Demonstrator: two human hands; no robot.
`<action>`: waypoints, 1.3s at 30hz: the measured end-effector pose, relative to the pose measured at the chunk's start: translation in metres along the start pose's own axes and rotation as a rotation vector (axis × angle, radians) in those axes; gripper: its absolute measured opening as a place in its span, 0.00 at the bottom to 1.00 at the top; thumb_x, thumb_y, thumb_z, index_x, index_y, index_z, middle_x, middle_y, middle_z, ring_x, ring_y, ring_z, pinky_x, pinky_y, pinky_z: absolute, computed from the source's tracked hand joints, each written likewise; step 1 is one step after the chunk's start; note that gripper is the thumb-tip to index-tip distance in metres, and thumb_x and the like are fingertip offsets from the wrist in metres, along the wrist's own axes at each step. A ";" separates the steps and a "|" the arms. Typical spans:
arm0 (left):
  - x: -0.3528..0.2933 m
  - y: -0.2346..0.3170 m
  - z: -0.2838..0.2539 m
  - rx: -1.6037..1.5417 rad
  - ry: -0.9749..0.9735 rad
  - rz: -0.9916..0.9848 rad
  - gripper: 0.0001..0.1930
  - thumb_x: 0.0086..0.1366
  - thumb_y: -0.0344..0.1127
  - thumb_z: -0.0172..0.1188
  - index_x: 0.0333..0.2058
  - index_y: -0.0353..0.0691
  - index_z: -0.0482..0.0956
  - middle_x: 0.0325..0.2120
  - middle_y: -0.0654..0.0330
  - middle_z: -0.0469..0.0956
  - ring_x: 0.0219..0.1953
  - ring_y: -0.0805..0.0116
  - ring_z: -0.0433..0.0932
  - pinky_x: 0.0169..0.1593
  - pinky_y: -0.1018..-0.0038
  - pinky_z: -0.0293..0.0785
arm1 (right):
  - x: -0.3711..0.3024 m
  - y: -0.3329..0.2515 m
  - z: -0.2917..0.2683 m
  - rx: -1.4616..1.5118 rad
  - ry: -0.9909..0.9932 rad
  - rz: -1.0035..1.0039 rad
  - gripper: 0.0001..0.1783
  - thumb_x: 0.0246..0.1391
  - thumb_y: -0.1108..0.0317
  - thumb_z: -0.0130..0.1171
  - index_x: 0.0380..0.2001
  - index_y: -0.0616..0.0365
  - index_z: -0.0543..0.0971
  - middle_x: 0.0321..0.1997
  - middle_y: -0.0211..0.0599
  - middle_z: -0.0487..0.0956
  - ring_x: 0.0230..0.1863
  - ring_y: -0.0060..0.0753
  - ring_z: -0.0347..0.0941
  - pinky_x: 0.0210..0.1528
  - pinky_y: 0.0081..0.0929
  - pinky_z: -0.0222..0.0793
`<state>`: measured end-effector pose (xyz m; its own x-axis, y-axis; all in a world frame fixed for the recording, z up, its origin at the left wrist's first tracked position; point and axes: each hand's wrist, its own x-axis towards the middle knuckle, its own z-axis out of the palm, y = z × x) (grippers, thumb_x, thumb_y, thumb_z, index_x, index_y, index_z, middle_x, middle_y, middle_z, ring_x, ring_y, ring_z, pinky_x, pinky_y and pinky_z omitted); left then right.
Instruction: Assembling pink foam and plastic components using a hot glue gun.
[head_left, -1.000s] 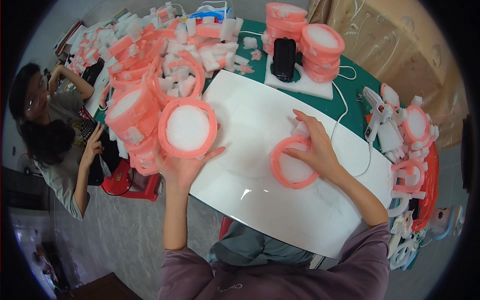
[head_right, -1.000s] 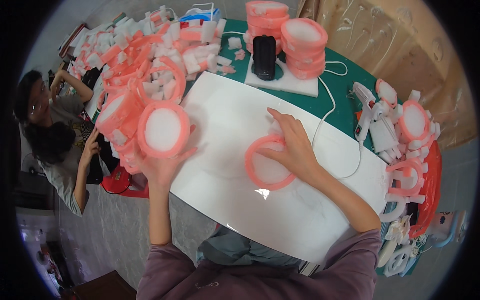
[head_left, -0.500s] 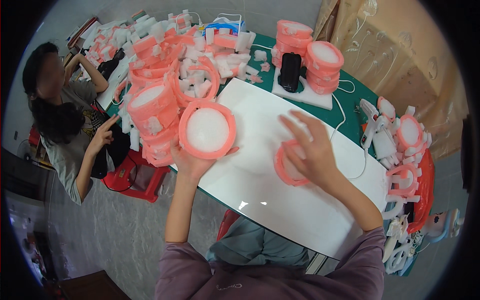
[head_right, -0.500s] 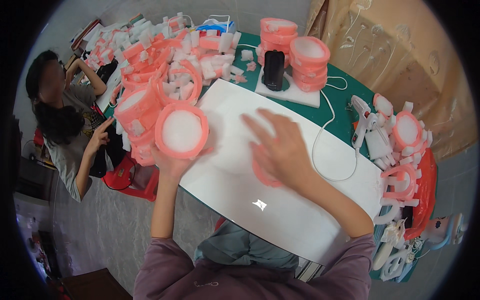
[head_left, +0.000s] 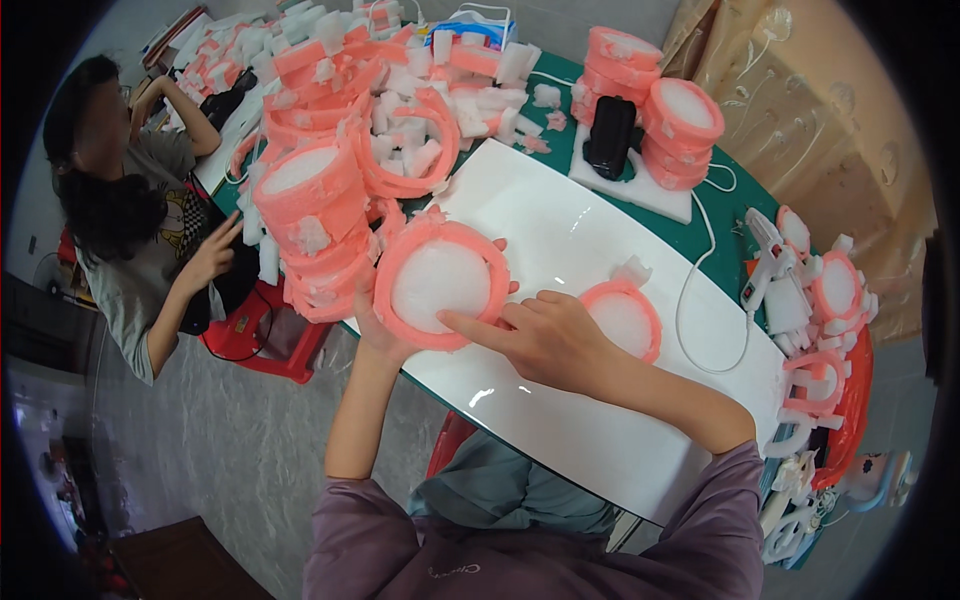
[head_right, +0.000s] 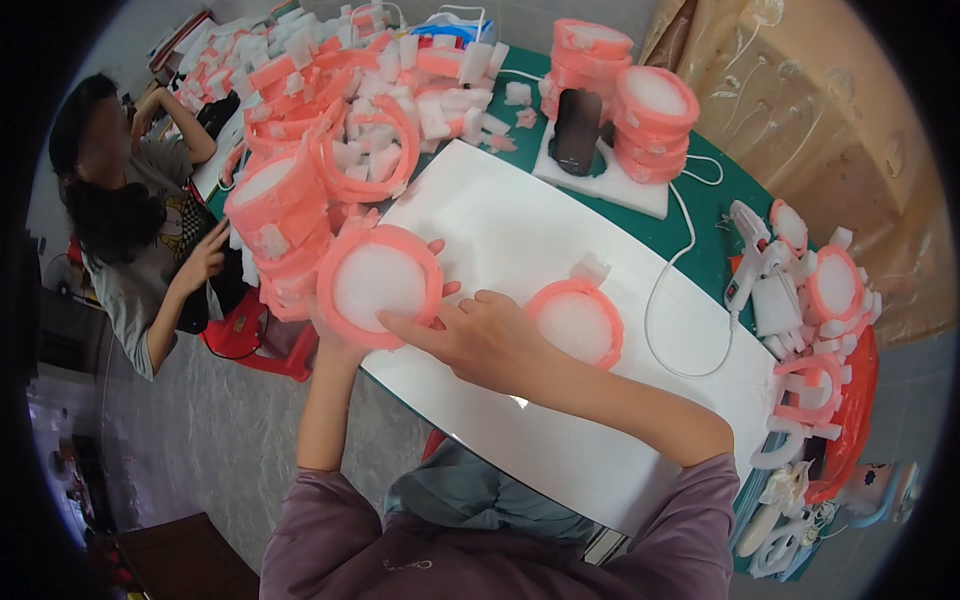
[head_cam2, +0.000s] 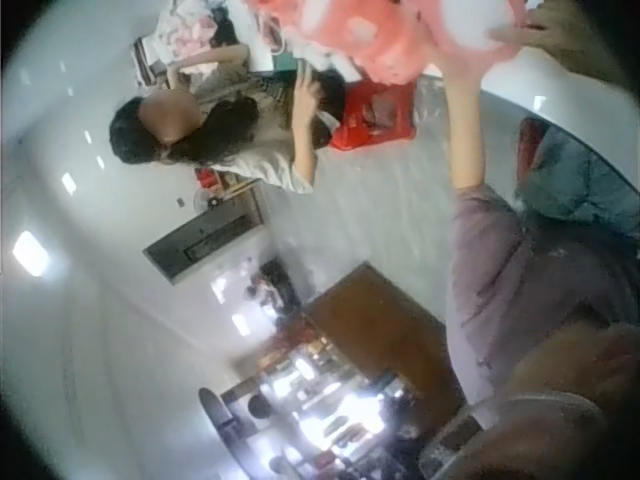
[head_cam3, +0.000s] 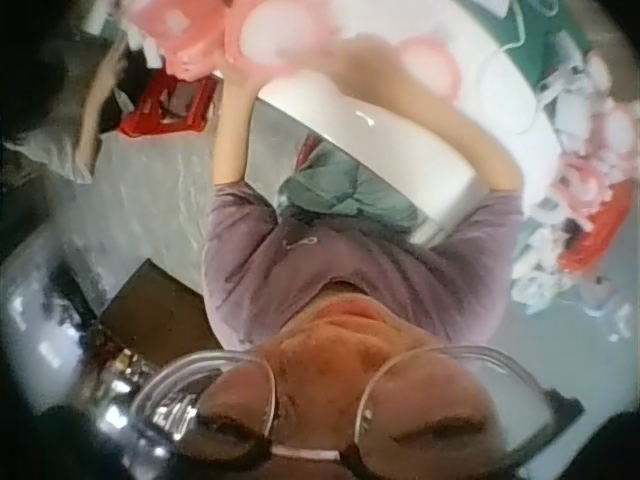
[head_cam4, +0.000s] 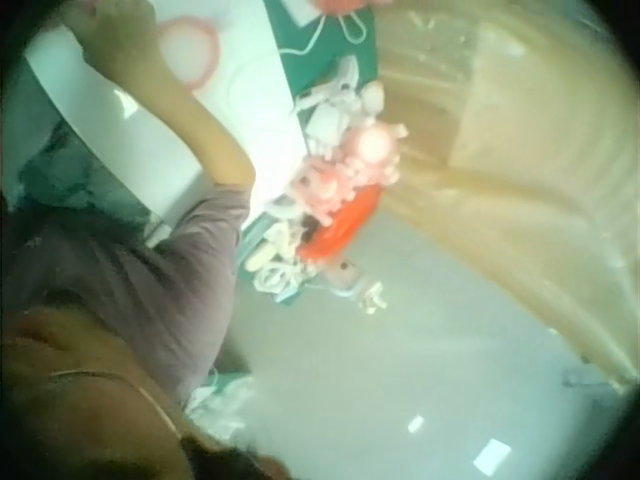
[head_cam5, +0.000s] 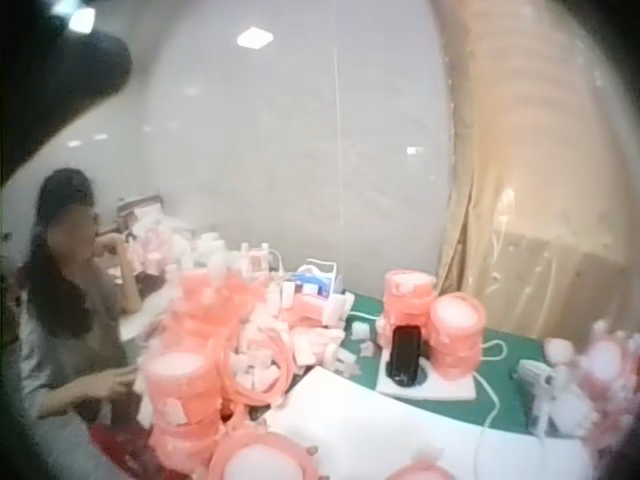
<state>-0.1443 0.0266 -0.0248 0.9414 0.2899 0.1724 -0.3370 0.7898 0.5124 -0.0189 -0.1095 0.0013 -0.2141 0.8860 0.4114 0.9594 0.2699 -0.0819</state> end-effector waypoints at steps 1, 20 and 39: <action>0.000 0.000 0.004 -0.041 0.026 0.000 0.44 0.52 0.68 0.36 0.59 0.41 0.46 0.58 0.41 0.47 0.54 0.28 0.51 0.53 0.42 0.54 | 0.000 0.000 0.001 0.012 -0.002 -0.004 0.37 0.32 0.75 0.54 0.52 0.38 0.66 0.19 0.24 0.67 0.19 0.22 0.65 0.21 0.20 0.58; 0.007 0.000 -0.011 -0.024 0.414 0.077 0.36 0.57 0.61 0.36 0.56 0.40 0.52 0.53 0.39 0.55 0.53 0.30 0.55 0.51 0.40 0.55 | 0.003 0.022 0.013 0.078 -0.033 0.083 0.37 0.35 0.75 0.52 0.52 0.31 0.66 0.08 0.23 0.58 0.07 0.24 0.56 0.10 0.22 0.51; 0.025 -0.003 0.028 -0.117 0.148 0.023 0.36 0.59 0.61 0.34 0.58 0.40 0.50 0.56 0.41 0.53 0.51 0.36 0.61 0.46 0.49 0.67 | -0.001 0.022 0.011 0.246 0.151 0.084 0.37 0.34 0.79 0.48 0.54 0.40 0.65 0.07 0.25 0.58 0.05 0.25 0.54 0.09 0.23 0.48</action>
<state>-0.1189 0.0161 0.0014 0.9244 0.3778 0.0531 -0.3655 0.8372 0.4069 0.0000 -0.1008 -0.0111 -0.0885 0.8479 0.5227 0.8955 0.2975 -0.3309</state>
